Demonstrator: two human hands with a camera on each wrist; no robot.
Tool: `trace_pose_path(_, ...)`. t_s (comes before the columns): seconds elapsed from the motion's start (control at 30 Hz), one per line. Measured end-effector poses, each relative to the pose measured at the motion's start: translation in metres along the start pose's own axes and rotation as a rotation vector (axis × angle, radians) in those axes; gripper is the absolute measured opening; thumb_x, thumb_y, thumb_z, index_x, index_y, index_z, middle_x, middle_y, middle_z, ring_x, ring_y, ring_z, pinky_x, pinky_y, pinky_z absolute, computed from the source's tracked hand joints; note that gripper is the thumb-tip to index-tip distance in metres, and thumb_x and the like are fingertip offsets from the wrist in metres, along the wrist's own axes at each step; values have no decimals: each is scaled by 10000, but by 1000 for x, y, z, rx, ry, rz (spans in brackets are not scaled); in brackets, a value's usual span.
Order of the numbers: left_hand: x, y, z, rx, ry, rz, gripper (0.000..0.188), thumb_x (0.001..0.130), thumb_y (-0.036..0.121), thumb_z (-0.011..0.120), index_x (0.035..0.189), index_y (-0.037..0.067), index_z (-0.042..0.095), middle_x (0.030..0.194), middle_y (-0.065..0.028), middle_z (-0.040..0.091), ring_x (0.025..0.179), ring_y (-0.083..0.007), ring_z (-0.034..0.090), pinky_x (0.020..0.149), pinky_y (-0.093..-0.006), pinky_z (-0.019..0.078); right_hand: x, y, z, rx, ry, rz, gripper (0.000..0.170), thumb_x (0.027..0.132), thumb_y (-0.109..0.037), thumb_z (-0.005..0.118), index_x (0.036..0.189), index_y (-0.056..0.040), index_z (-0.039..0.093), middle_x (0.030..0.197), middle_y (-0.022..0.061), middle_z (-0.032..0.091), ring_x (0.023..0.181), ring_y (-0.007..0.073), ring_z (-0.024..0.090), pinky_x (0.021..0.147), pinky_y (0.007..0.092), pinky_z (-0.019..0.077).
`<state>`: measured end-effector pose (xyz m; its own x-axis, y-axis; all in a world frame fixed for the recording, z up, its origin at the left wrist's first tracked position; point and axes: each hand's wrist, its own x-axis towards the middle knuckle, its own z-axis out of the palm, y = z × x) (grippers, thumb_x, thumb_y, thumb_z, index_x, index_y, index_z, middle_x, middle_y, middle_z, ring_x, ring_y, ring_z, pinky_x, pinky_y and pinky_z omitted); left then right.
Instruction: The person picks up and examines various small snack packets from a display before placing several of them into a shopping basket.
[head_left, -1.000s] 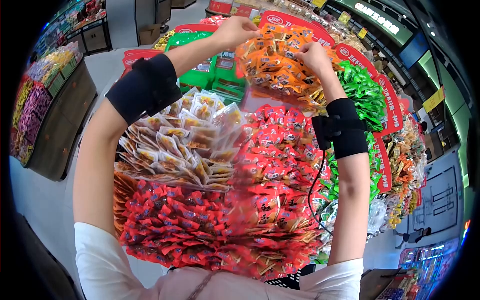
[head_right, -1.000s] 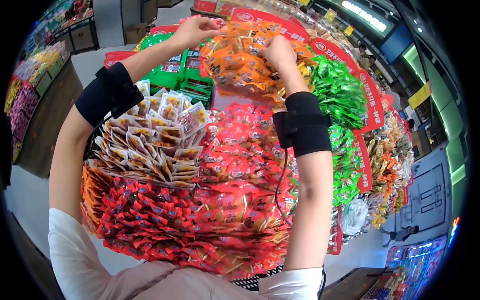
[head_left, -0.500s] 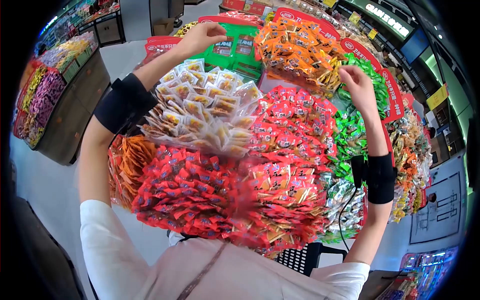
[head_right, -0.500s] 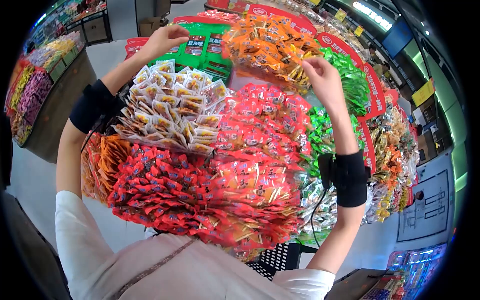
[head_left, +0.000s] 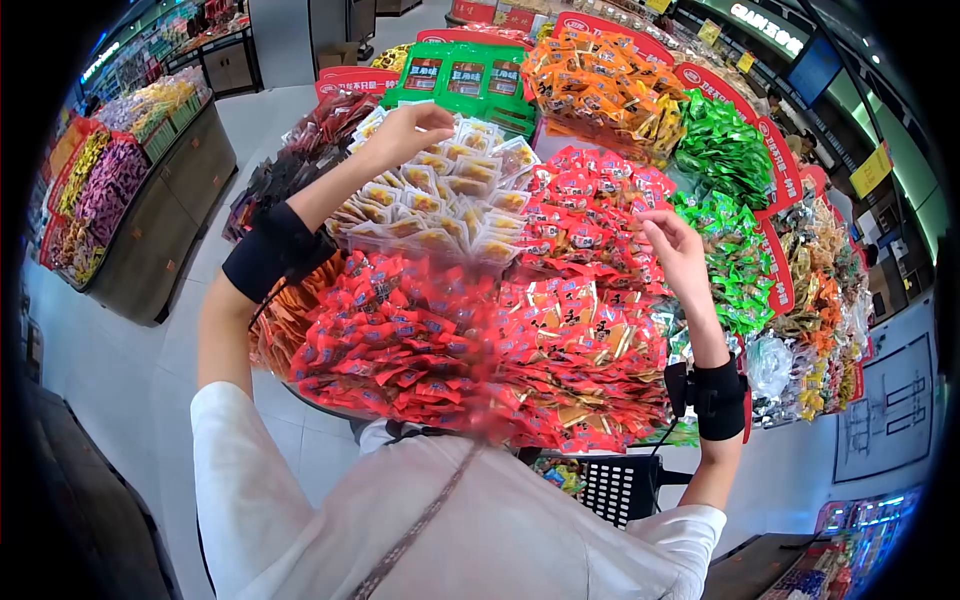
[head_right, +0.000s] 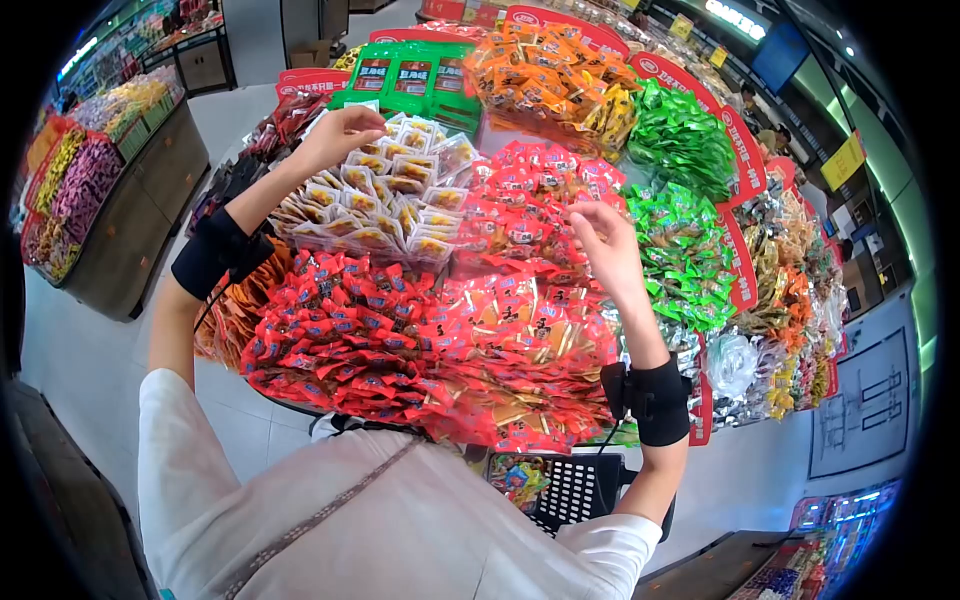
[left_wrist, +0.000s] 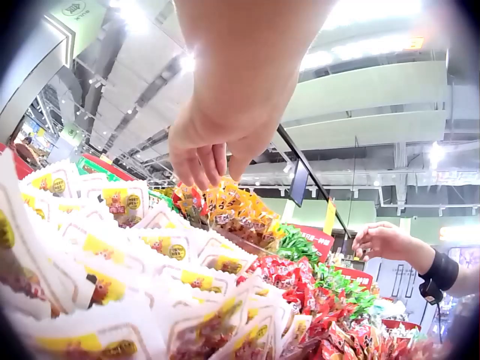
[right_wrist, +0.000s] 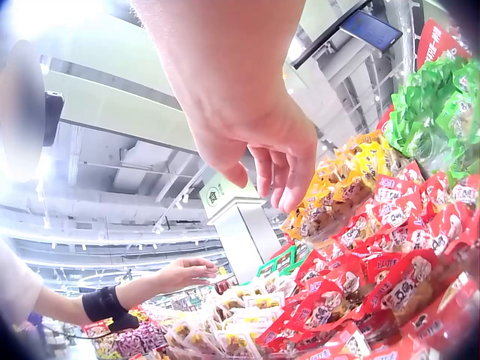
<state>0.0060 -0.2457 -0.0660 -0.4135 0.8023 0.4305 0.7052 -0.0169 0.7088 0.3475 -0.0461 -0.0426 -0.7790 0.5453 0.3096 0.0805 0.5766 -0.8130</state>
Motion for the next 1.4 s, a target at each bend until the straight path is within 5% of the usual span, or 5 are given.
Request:
trace_pose_path(0.47,-80,32,33,223,-142,309,195,758,111,609,941,48,591,917,-100,598,880,-256,565,780,-325,435,-59,21,39,-5,-79,-1,165,828,-124,546,947,-15,579,854,60,612,787,130,582,683,264,464)
trace_pose_path(0.9,-141,58,51,104,-241,75,184,778,90,590,953,33,593,932,-98,592,853,-218,568,706,-296,455,-118,3,67,84,-255,140,173,835,-115,541,967,-8,575,838,66,616,774,106,580,657,236,457)
trace_pose_path(1.0,-162,73,45,83,-246,4,195,786,89,578,973,34,591,953,-94,593,891,-212,571,741,-301,447,-136,13,74,111,-185,55,176,834,-117,547,970,-8,573,820,54,611,765,89,573,648,228,448)
trace_pose_path(1.13,-180,63,47,54,-273,-58,225,788,91,583,1004,30,578,992,-99,585,915,-211,563,776,-296,429,-157,10,73,100,-188,212,169,851,-97,518,989,-14,567,928,37,592,846,91,548,734,225,430)
trace_pose_path(1.4,-232,63,30,-164,16,-77,210,792,57,570,1000,25,574,959,-69,588,873,-139,561,744,-260,438,-206,-3,122,337,-1,178,158,841,-78,536,982,-13,564,859,7,581,788,48,527,664,185,420)
